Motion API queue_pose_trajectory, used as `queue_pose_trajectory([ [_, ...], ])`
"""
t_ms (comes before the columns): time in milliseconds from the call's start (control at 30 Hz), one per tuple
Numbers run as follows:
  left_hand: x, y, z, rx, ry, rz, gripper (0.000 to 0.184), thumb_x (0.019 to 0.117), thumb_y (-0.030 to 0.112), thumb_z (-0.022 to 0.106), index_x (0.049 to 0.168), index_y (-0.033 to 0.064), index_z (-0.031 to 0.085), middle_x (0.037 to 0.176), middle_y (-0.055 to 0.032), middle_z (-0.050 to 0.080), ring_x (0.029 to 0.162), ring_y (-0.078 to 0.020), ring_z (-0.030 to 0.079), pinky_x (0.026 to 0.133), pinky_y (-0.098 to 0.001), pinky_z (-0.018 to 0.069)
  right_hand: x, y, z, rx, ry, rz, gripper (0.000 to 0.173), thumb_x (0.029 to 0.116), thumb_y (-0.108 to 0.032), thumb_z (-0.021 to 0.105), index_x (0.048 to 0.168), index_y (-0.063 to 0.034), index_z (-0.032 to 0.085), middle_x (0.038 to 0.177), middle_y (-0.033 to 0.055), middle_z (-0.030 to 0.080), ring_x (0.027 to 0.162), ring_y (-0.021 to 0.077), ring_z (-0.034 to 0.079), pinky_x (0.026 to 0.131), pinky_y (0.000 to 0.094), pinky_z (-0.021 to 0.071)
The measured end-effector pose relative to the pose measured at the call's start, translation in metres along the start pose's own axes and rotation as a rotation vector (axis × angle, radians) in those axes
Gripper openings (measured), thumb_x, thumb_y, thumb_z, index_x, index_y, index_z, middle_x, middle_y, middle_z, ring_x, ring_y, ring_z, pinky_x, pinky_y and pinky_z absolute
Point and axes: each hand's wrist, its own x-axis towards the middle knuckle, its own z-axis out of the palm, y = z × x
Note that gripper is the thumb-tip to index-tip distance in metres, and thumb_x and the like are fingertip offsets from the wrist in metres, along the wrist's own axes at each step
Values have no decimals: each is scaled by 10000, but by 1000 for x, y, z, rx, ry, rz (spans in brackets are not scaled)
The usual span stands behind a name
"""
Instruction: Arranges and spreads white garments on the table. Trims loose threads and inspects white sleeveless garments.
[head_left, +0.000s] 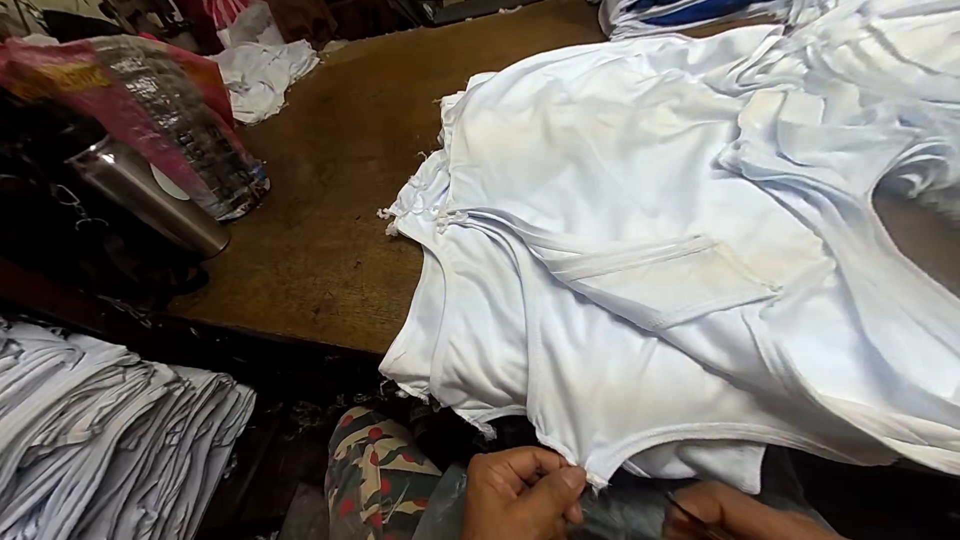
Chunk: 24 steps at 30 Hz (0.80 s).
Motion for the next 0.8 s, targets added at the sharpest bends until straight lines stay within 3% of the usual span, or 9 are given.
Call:
queue_pose_trajectory([
  [67,3,-1,0,-49,-41,-28,185,1019,70,572,933,-12,714,708,-31,656,485,-19,485,436,-175,411,1,-3,3,95,45,64,222,1019,-182,627,1092,29,631,801,13,614,648,35,543,579,226,463],
  [133,8,-3,1,-82,-91,-74,175,1010,132,619,912,17,707,718,-29,660,479,-20,490,439,-183,429,0,1,6,204,37,106,304,1091,-293,483,1145,-32,628,757,-66,534,595,14,474,532,213,411],
  [200,14,-6,4,-58,-87,-127,156,965,153,706,869,30,699,712,-26,664,468,-29,505,434,-192,451,-4,4,7,266,33,142,458,1119,-402,373,1146,-36,647,719,-72,504,559,25,439,501,216,382],
  [267,17,-7,7,-42,-64,-174,159,955,130,715,841,23,689,698,-25,662,465,-36,517,436,-195,460,-9,6,5,263,48,187,502,1128,-397,325,1139,-29,664,699,-75,508,546,28,436,494,219,380],
  [433,17,-7,1,4,-80,-169,151,952,102,711,831,15,687,696,-26,662,489,-38,546,450,-193,476,-16,9,-8,125,-19,262,445,1128,-271,341,1099,18,679,698,-53,513,551,23,440,505,222,391],
  [500,14,-7,-3,37,-90,-148,103,946,84,717,878,7,718,703,-25,670,500,-39,558,451,-192,480,-15,8,-13,122,-84,310,431,1124,-238,345,1104,25,685,704,-49,533,558,21,449,514,222,398],
  [600,8,-9,-9,45,-102,-128,75,945,59,706,944,-6,744,714,-29,677,513,-41,564,458,-194,482,-13,10,-11,204,-113,357,402,1118,-222,353,1083,-19,698,671,-86,516,532,3,426,491,202,369],
  [800,8,-11,-13,8,-124,-119,59,939,45,706,935,-4,739,724,-43,685,522,-45,571,468,-195,485,-2,12,-2,145,-101,382,357,1107,-217,405,1001,-61,708,662,-98,504,517,-14,399,469,183,339],
])
